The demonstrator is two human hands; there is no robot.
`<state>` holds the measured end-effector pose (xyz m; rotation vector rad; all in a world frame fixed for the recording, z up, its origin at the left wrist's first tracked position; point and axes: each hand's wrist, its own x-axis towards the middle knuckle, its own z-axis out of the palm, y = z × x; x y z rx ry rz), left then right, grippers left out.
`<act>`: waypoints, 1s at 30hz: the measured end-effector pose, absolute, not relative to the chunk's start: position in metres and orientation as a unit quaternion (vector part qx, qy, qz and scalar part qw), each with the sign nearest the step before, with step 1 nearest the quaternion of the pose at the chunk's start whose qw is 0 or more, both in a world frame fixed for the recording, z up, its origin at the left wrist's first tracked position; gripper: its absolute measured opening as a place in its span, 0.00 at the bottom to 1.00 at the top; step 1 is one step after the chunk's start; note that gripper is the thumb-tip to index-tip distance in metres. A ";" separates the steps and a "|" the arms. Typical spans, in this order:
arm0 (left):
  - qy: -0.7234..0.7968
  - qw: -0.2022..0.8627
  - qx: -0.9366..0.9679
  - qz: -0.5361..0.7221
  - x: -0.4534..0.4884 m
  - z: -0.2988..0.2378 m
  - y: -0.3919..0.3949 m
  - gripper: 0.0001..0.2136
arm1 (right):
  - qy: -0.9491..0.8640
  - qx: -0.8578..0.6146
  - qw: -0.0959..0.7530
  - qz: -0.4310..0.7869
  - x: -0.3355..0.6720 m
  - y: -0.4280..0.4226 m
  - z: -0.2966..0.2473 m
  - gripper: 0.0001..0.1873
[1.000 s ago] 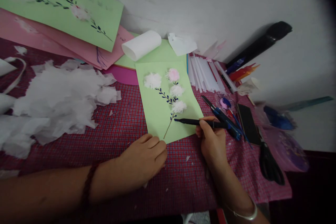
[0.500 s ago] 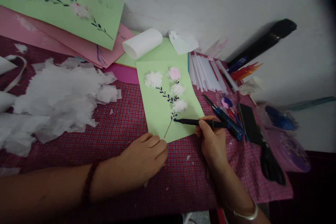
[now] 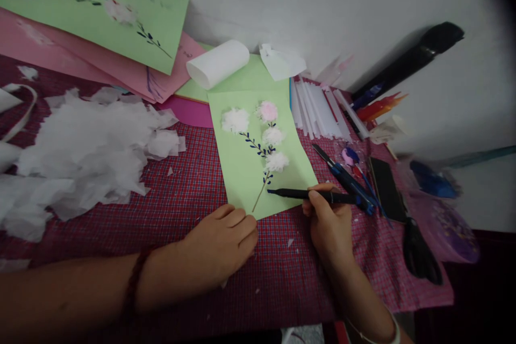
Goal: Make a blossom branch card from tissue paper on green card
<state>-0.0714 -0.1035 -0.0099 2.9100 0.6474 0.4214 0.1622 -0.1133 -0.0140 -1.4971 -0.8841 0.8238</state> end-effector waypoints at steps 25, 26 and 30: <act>0.219 0.064 0.966 0.124 -0.071 -0.013 -0.104 0.06 | -0.386 -0.648 0.550 0.359 0.159 -0.112 -0.009 0.08; 0.221 0.065 0.965 0.125 -0.071 -0.013 -0.104 0.06 | -0.378 -0.641 0.563 0.359 0.160 -0.112 -0.008 0.07; 0.216 0.069 0.967 0.114 -0.071 -0.011 -0.104 0.05 | -0.366 -0.619 0.597 0.356 0.161 -0.114 -0.007 0.06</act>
